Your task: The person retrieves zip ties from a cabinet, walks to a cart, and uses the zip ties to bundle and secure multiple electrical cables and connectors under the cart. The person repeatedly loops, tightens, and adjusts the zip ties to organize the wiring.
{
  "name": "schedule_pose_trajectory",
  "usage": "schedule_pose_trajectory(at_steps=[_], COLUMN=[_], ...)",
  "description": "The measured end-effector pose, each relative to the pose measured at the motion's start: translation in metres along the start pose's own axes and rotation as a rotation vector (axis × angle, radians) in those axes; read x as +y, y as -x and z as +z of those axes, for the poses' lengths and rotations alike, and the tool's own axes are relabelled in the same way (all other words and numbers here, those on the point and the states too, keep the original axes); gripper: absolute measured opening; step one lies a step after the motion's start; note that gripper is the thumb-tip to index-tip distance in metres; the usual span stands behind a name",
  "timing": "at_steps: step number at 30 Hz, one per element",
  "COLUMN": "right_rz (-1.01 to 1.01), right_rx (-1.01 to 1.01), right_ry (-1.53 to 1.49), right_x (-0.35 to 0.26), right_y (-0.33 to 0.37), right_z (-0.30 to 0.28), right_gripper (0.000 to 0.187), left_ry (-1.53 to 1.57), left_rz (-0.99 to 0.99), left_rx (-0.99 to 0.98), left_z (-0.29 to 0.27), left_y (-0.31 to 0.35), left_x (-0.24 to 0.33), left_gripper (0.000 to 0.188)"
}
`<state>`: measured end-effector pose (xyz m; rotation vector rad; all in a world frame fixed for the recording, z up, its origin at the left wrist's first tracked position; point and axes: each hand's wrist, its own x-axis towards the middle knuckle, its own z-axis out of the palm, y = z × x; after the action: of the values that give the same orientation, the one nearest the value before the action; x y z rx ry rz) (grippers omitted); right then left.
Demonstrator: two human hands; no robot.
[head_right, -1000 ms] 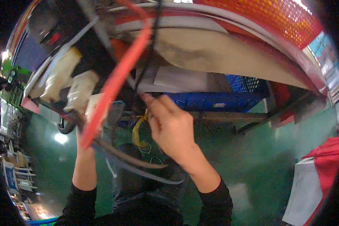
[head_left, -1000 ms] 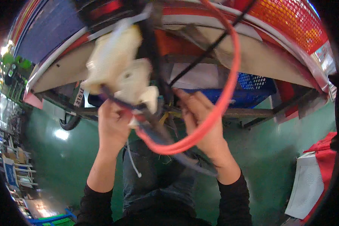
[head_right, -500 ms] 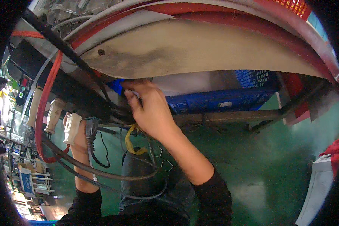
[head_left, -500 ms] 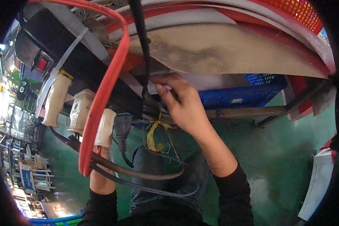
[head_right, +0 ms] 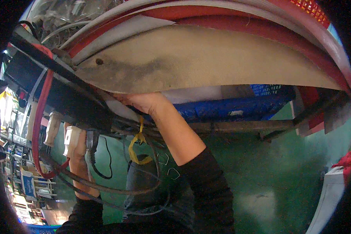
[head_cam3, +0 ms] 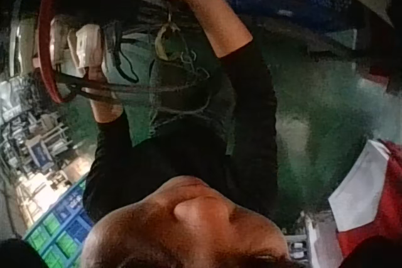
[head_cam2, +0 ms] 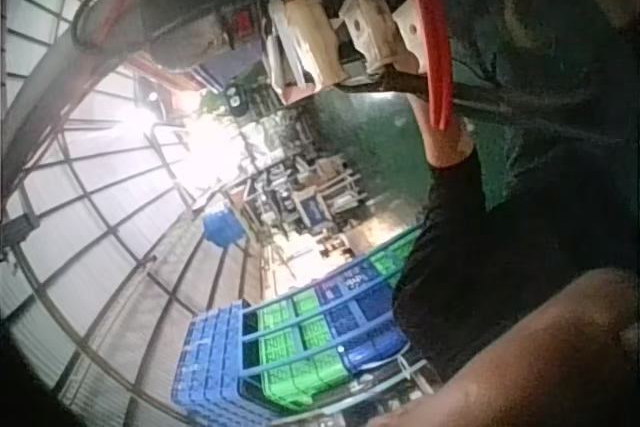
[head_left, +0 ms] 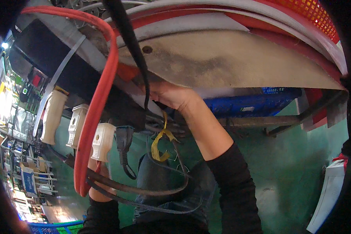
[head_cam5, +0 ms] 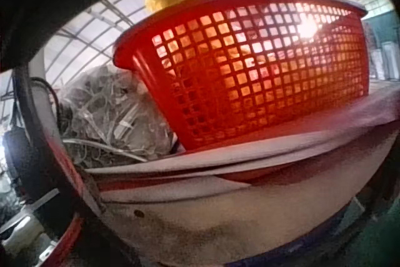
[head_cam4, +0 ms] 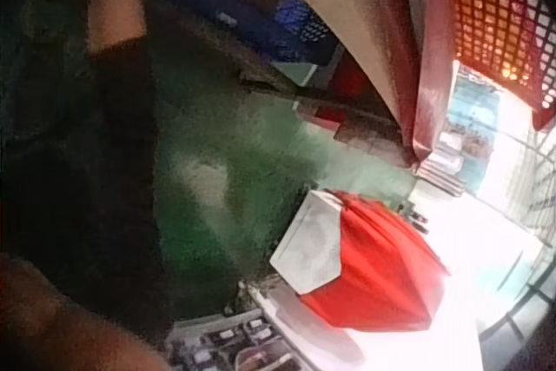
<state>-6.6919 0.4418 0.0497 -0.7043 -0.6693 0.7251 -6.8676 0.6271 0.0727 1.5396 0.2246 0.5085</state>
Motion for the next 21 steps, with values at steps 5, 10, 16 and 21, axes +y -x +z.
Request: schedule_pose_trajectory(at_steps=[5,10,16,21], right_rz=[0.165,0.074,-0.233,-0.437], right_rx=[0.198,0.427,0.726,0.664], right_ry=[-0.032,-0.018,-0.286,-0.215], right_x=[0.016,0.024,-0.003,-0.027], right_y=[-0.018,-0.016,0.042,0.095], right_z=[-0.002,0.005,0.007,0.034], right_gripper=[0.03,0.028,0.028,0.033], left_ry=[-0.012,-0.038,-0.147,-0.355], left_rz=[-0.006,-0.013,-0.012,0.11], left_rx=[0.01,0.021,-0.004,-0.126], left_z=[-0.007,-0.026,-0.043,-0.01], left_y=[-0.001,-0.001,0.003,0.018], left_x=[0.0,0.003,0.02,0.046], left_gripper=[0.039,0.04,0.04,0.032])
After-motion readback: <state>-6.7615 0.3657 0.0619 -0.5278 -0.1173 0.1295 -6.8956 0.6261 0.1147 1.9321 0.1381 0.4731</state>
